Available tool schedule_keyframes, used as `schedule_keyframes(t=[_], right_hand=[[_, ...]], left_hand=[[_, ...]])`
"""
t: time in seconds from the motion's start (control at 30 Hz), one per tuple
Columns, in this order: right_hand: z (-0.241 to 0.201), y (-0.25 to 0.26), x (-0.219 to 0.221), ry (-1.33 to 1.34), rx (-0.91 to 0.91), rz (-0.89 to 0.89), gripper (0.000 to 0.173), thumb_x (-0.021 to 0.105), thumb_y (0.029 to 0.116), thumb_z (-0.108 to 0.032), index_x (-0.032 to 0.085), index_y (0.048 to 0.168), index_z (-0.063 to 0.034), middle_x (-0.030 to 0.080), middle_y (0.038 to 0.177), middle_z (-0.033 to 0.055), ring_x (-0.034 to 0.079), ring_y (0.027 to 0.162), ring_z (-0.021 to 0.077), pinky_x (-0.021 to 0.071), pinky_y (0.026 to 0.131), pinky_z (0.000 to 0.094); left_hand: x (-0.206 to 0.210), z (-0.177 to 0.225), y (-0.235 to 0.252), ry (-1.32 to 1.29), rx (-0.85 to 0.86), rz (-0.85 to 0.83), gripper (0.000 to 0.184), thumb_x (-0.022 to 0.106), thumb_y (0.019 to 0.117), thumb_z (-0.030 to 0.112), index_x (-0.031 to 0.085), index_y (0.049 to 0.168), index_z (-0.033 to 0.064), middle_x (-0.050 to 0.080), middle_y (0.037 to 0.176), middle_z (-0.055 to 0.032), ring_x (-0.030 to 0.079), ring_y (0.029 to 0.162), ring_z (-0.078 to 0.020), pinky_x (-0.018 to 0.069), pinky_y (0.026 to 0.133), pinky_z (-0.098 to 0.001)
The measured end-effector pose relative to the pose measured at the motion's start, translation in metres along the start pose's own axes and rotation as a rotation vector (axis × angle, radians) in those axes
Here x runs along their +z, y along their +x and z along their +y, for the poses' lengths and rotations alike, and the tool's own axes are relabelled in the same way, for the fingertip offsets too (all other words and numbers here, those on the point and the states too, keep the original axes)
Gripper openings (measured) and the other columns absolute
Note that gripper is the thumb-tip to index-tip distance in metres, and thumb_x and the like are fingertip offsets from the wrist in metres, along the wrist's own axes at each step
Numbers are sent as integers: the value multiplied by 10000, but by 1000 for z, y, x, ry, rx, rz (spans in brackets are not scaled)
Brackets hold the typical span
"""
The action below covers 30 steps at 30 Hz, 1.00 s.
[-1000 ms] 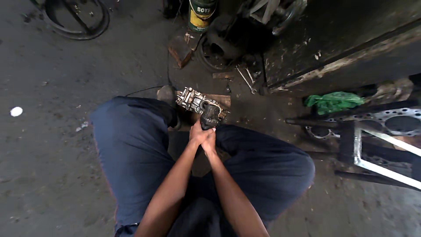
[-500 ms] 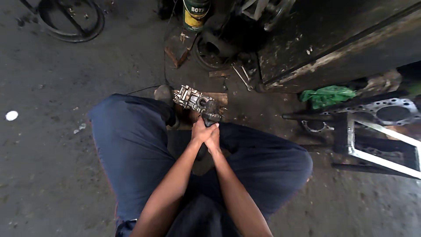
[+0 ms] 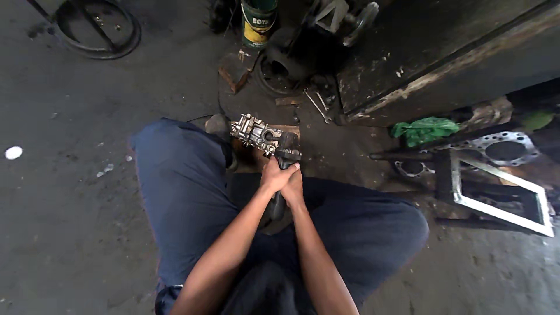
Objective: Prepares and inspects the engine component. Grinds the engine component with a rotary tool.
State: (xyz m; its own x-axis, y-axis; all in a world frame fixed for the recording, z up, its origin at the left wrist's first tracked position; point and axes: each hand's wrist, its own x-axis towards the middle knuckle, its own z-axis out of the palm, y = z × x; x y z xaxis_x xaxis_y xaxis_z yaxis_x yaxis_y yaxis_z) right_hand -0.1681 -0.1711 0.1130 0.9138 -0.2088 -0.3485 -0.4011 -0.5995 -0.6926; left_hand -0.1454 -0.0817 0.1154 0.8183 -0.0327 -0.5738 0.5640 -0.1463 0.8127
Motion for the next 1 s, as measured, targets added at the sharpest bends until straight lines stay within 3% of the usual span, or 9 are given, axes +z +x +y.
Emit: schedule_keyframes(t=[0.17,0.37,0.73,1.0], right_hand=[[2,-5,-6,-28,-45,0,648,720,930,-270,448,1444,16,684,1216,170,677,1125,237,544,1009,456],[10,-9,-15,17,-70,-10,638,717,926,-256,452,1437,18,688,1210,142,674,1122,178,543,1016,399],[12,-7,-13,60,-107,-34,636,728,917,-250,457,1420,29,679,1211,144,663,1128,160,534,1022,366],[13,-3,-8,-12,-144,79,606,735,921,-272,489,1389,23,705,1144,147,695,1067,203,560,974,424]], left_hand=[[2,-1,-6,-47,16,-7,818,774,863,519,489,1448,25,676,1268,-146,647,1206,-226,518,1065,-463],[11,0,-13,-62,36,4,768,781,865,486,508,1441,58,702,1228,-109,669,1169,-190,536,1046,-439],[11,2,-14,-36,7,41,710,773,871,501,547,1393,77,712,1174,-105,682,1126,-202,550,1007,-457],[11,0,-5,-53,68,-2,687,787,864,481,564,1359,59,713,1163,-109,685,1116,-195,550,1010,-442]])
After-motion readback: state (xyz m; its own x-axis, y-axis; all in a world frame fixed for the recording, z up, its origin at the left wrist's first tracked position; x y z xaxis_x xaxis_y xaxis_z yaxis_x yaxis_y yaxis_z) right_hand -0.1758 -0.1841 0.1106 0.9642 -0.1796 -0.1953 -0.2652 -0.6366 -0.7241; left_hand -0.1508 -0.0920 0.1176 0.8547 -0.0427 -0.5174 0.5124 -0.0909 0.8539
